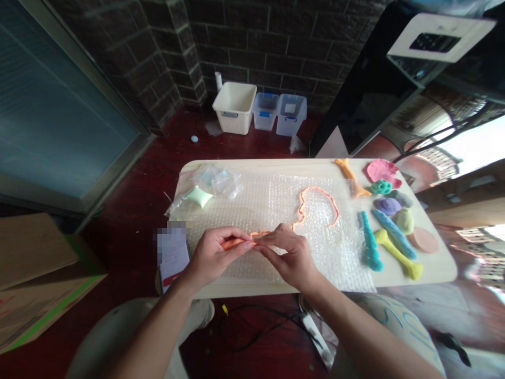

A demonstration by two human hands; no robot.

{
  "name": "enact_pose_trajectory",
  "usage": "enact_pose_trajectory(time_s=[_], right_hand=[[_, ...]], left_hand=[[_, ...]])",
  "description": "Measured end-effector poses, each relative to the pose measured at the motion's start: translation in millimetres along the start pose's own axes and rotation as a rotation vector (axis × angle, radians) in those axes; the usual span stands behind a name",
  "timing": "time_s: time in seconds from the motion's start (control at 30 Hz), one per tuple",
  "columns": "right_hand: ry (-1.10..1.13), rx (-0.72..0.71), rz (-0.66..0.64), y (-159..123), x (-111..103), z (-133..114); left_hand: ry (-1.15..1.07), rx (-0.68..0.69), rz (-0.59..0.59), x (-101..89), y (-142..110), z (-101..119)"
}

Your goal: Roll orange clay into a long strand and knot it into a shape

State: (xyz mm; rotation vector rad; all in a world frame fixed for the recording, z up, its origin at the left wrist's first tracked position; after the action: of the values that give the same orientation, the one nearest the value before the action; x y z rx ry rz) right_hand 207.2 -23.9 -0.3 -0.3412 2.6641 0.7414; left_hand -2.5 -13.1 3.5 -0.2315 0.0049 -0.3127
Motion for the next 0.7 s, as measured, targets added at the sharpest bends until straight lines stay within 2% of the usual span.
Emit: enact_pose_trajectory(time_s=[0.37,0.5,0.7], right_hand=[[0.038,0.067,-0.021,5.8,-3.3,5.4],[0.06,0.064,-0.076,5.4,-4.8,3.8],[0.04,0.031,-0.054,1.3,-5.1,-0.9]], left_hand=[[0.03,-0.018,-0.043,0.3,7.4,2.3],[0.03,-0.011,-0.014,-2.8,5.2,8.5],[-0.012,0.005,-0.029,-1.9,2.6,7.2]])
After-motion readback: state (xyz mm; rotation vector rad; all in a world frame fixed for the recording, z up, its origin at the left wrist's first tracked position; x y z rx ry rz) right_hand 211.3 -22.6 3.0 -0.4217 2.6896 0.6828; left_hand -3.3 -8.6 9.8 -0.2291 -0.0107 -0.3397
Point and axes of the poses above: each hand's wrist, its own y-axis towards the middle knuckle, its own x-axis out of the palm, z = x × y, the point moved 1 cm from there along y, towards the middle knuckle, and after that the axes turned 3 degrees about -x, right-handed, at the moved point
